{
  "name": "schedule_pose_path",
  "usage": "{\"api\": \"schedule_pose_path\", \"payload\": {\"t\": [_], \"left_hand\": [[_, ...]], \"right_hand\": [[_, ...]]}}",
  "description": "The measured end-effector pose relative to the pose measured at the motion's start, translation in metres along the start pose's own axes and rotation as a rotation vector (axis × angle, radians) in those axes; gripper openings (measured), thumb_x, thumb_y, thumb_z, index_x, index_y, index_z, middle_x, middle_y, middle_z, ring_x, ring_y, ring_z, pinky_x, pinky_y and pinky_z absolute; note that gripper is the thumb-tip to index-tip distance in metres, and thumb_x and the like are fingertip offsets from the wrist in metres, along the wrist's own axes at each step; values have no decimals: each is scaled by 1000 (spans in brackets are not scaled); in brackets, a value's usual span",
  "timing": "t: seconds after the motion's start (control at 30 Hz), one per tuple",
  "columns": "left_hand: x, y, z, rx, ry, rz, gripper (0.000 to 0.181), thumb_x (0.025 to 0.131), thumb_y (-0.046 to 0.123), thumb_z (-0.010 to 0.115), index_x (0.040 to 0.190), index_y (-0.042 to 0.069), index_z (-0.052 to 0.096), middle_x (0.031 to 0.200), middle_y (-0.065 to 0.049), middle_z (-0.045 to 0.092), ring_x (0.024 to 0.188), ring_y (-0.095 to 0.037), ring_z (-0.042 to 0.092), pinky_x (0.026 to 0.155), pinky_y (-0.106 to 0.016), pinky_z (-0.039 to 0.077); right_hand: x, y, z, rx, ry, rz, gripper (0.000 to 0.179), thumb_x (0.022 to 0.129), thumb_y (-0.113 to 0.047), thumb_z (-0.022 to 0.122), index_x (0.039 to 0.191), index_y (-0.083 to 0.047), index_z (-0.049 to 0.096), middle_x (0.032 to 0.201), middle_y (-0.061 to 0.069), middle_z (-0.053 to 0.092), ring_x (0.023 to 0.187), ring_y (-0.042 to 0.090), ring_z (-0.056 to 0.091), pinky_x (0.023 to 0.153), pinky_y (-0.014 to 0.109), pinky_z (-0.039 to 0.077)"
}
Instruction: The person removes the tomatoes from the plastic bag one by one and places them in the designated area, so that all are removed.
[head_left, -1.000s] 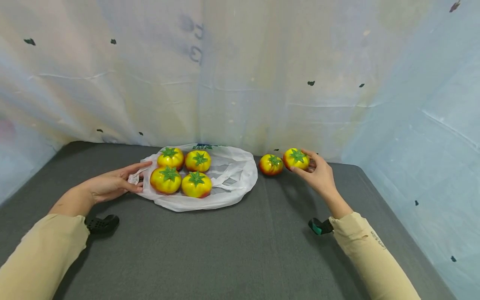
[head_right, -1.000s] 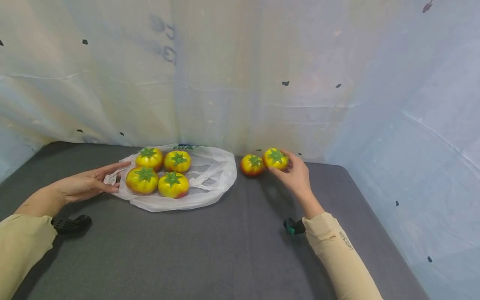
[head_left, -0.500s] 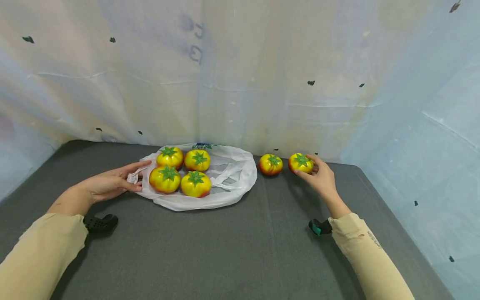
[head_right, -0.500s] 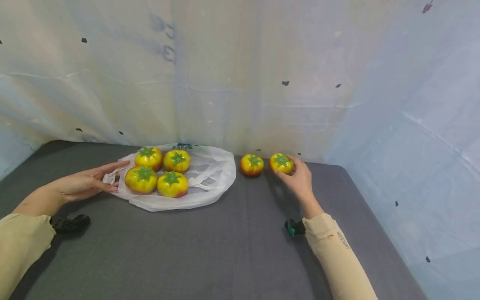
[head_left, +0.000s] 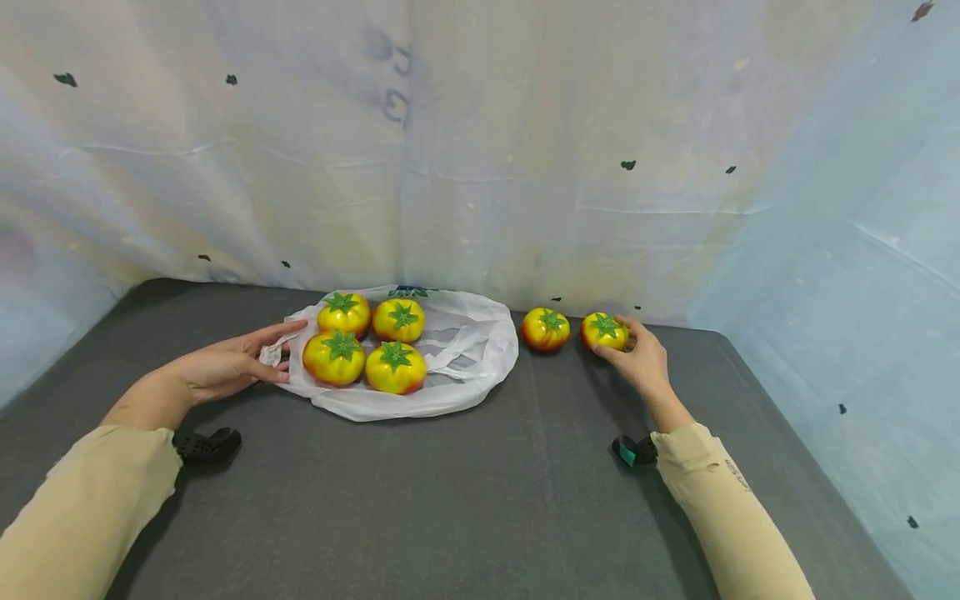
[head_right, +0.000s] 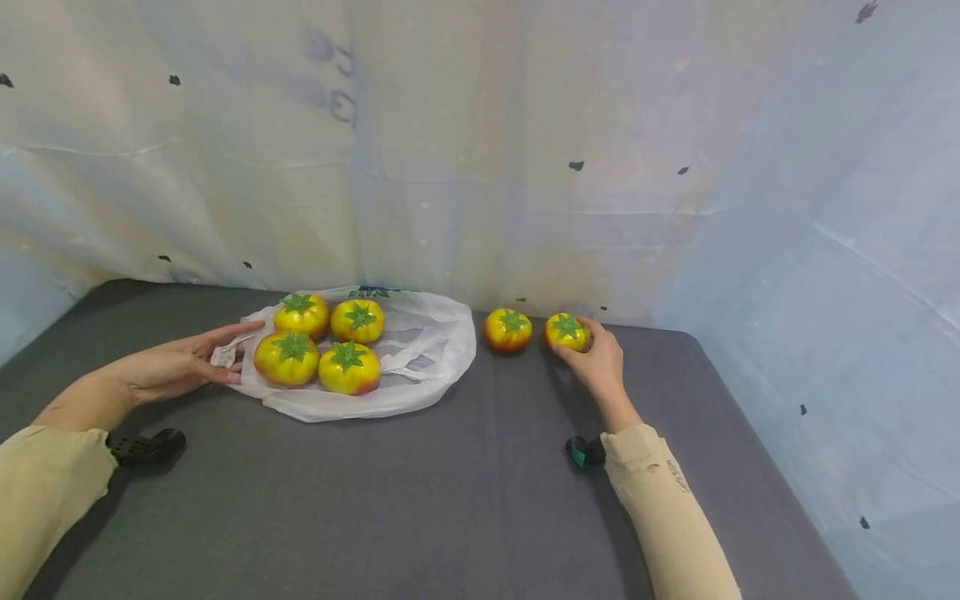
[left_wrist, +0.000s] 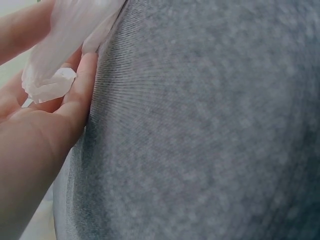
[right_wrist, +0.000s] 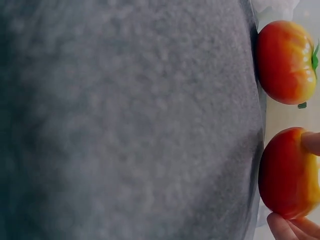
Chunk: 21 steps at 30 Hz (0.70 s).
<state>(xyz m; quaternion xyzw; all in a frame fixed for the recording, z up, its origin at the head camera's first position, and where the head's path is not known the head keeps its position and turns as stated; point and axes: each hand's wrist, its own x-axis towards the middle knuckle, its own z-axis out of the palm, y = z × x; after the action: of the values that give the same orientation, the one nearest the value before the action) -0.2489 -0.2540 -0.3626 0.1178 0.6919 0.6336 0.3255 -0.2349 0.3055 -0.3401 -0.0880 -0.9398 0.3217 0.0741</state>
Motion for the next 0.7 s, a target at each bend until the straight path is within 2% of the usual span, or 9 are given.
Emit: {"api": "schedule_pose_path", "payload": {"t": [0.4,0.7], "left_hand": [[-1,1,1,1,9,3,92,89,-4,59,156,23,1,151,-11,-38,134,-36,-15,109,-65,-7],[-1,1,2,4,5,3,93,89,-4,59,156,22,0,149,-9,-42,137,-36,-24,109,-66,-9]], "right_hand": [[3,0,3,15,3,36,73,89,-27,65,151,-10,30,148,27,34,129,42,43,102,52,41],[2,0,0,12,-24,51,80,88,-33,66,153,-10,25,150,26,32,132,42,39,105,53,38]]}}
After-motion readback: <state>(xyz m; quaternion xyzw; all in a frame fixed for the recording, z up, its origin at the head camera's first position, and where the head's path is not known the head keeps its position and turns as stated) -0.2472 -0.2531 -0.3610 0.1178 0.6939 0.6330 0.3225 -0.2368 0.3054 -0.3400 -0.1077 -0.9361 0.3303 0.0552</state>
